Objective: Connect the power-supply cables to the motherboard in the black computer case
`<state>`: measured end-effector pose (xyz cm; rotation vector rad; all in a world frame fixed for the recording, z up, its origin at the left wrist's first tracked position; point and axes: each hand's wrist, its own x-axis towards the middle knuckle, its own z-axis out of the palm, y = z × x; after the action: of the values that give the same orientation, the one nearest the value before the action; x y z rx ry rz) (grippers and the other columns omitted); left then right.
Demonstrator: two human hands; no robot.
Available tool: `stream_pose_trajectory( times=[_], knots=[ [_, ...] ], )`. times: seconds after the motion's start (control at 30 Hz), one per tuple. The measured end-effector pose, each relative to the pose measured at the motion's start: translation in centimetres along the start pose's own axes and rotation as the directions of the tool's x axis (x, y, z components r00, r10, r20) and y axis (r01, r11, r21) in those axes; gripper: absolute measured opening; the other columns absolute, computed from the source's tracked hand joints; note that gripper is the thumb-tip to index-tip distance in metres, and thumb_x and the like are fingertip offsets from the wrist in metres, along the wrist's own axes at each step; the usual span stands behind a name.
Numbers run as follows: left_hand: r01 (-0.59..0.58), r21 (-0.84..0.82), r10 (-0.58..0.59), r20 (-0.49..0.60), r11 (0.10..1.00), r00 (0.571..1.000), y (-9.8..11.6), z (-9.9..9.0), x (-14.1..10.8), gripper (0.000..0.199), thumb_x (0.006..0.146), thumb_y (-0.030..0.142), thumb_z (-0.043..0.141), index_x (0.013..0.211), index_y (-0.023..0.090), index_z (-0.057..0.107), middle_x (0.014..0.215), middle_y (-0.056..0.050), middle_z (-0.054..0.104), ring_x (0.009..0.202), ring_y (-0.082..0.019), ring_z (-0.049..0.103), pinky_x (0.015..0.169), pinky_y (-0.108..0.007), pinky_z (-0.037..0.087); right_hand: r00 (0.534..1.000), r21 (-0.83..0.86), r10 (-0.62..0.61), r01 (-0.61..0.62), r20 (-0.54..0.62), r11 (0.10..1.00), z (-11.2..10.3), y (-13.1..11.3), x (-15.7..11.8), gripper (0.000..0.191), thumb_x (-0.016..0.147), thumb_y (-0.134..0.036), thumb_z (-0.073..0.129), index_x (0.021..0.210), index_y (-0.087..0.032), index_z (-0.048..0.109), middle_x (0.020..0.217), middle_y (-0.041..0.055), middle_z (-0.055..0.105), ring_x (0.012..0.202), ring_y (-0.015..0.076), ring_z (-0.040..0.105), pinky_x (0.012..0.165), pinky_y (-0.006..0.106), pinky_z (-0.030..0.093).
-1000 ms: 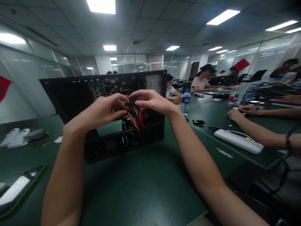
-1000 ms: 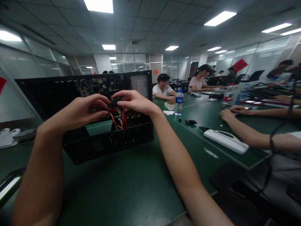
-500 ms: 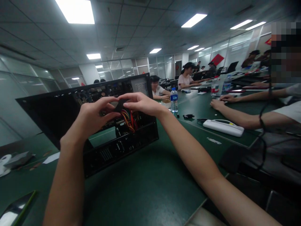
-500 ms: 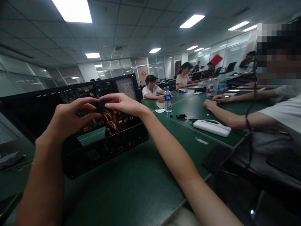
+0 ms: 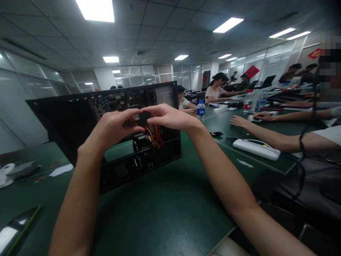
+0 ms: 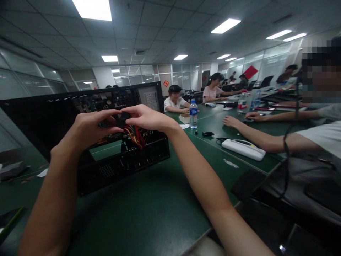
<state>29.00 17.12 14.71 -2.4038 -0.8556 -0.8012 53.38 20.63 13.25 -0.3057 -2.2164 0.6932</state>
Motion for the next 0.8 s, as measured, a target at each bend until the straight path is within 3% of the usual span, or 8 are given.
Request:
stream_pose_trajectory(
  times=[0.3,0.8],
  knots=[
    [0.009,0.008,-0.009,0.025,1.0,1.0,-0.3,0.0,-0.1,0.05,0.088,0.057,0.073,0.128,0.027,0.068,0.09,-0.005,0.079,0.081,-0.022,0.074,0.075,-0.032,0.054,0.999,-0.104,0.038,-0.037,0.01,0.994,0.7,-0.4,-0.1,0.045,0.085,-0.02,0.068,0.128,-0.011,0.067,0.083,0.0011,0.067,0.073,0.0146,0.055,0.062,0.024,0.045],
    [0.023,0.027,-0.024,0.049,0.999,0.999,-0.5,-0.1,-0.2,0.05,0.087,0.056,0.073,0.126,0.026,0.068,0.088,-0.004,0.078,0.077,-0.02,0.072,0.074,-0.029,0.051,0.999,-0.098,0.033,-0.031,0.015,0.995,1.2,0.0,0.2,0.047,0.084,-0.02,0.066,0.13,-0.009,0.065,0.088,0.0018,0.067,0.074,0.0135,0.054,0.064,0.024,0.044]
  ],
)
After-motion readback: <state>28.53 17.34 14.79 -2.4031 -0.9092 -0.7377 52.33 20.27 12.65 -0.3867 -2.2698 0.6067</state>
